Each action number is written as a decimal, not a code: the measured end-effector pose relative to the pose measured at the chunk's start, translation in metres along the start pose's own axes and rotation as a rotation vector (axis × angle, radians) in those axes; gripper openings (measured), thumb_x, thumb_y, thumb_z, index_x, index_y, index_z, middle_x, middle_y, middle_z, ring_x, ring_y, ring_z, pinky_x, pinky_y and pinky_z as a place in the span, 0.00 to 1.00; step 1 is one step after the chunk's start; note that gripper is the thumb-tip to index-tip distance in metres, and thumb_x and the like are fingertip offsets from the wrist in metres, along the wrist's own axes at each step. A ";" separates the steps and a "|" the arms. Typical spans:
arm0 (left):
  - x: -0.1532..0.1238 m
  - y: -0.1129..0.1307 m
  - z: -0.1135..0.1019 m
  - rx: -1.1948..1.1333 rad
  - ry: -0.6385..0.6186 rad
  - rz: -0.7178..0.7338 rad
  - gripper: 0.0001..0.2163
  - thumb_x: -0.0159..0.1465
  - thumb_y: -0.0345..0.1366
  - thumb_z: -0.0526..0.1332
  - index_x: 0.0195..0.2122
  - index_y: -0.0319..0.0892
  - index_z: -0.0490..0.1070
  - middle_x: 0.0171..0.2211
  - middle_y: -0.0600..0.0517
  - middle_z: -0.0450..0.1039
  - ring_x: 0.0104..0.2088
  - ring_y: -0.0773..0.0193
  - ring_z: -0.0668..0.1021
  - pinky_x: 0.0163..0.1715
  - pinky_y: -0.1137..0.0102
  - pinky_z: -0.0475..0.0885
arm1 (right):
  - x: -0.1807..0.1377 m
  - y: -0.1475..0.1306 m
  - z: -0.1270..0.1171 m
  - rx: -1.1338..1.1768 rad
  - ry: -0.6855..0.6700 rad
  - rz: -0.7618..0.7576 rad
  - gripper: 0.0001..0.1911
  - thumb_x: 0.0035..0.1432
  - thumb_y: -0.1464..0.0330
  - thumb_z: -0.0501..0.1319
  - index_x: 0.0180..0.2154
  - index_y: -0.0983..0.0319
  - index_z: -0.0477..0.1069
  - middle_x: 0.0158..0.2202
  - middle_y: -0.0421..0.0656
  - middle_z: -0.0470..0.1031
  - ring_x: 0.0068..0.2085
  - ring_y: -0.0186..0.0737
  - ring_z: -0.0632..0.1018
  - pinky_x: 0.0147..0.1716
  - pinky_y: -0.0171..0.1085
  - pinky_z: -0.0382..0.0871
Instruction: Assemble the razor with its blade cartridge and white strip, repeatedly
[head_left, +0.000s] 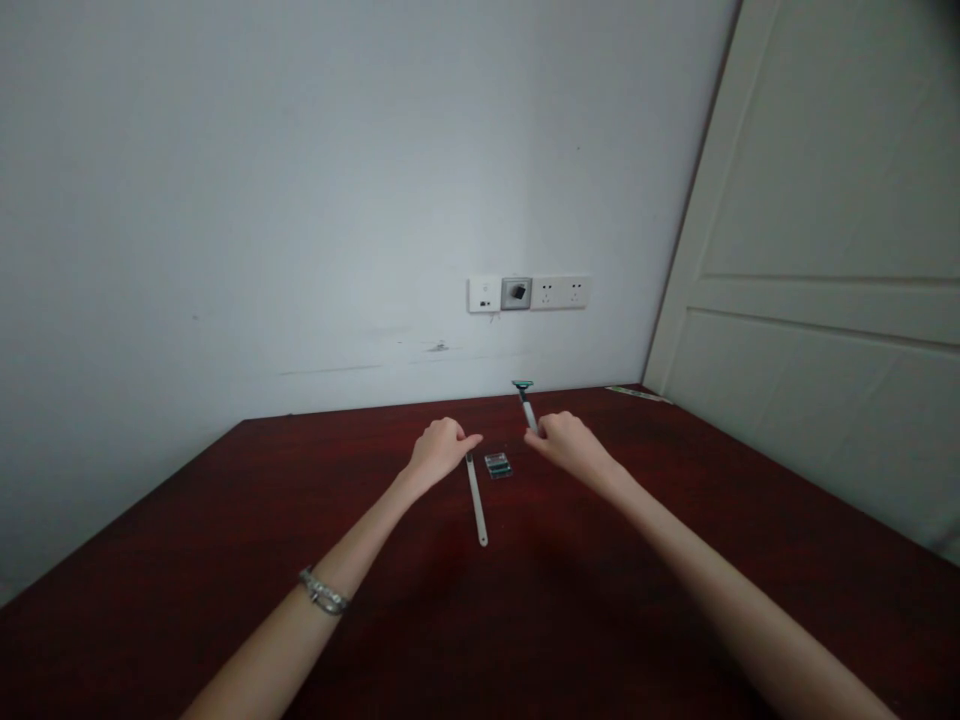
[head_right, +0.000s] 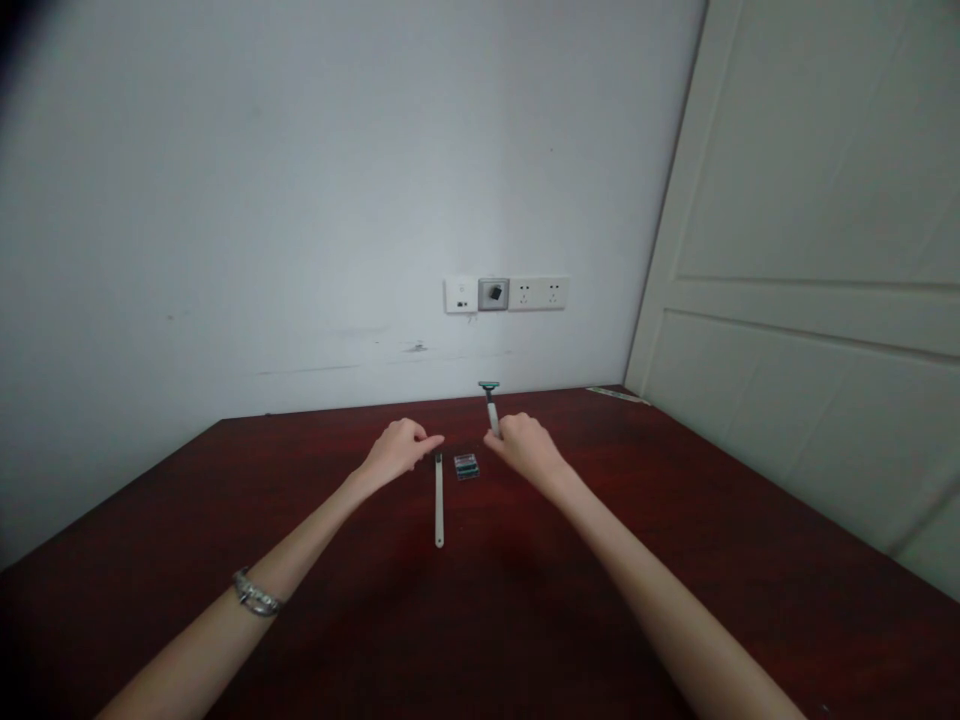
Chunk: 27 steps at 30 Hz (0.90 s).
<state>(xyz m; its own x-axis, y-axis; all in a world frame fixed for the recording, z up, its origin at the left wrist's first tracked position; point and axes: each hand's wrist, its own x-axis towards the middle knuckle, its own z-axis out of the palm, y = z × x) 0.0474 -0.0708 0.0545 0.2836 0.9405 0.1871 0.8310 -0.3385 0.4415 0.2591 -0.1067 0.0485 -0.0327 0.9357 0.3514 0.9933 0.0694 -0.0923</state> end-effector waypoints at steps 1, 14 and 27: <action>0.001 -0.007 0.002 0.003 -0.049 -0.020 0.19 0.57 0.49 0.56 0.22 0.37 0.72 0.19 0.48 0.72 0.22 0.65 0.74 0.24 0.73 0.64 | 0.002 0.021 0.003 0.001 -0.017 0.039 0.19 0.57 0.59 0.51 0.27 0.65 0.73 0.29 0.53 0.76 0.32 0.44 0.77 0.30 0.34 0.62; 0.014 -0.050 0.038 -0.179 -0.543 -0.069 0.16 0.54 0.45 0.58 0.26 0.33 0.71 0.22 0.49 0.72 0.15 0.71 0.70 0.11 0.78 0.57 | -0.023 0.204 0.055 0.046 -0.248 0.057 0.20 0.55 0.57 0.51 0.22 0.63 0.69 0.24 0.46 0.74 0.25 0.37 0.73 0.24 0.33 0.55; 0.019 -0.036 0.051 -0.084 -0.416 -0.080 0.16 0.58 0.39 0.54 0.20 0.33 0.72 0.17 0.50 0.70 0.13 0.72 0.69 0.14 0.77 0.62 | -0.022 0.213 0.058 -0.006 -0.317 0.114 0.23 0.56 0.54 0.50 0.24 0.64 0.72 0.28 0.49 0.75 0.29 0.40 0.75 0.26 0.33 0.58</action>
<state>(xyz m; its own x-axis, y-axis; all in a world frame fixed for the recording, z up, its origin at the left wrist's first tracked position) 0.0473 -0.0392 -0.0027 0.4031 0.8902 -0.2122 0.8210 -0.2494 0.5136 0.4644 -0.0925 -0.0334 0.0464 0.9984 0.0314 0.9931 -0.0427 -0.1089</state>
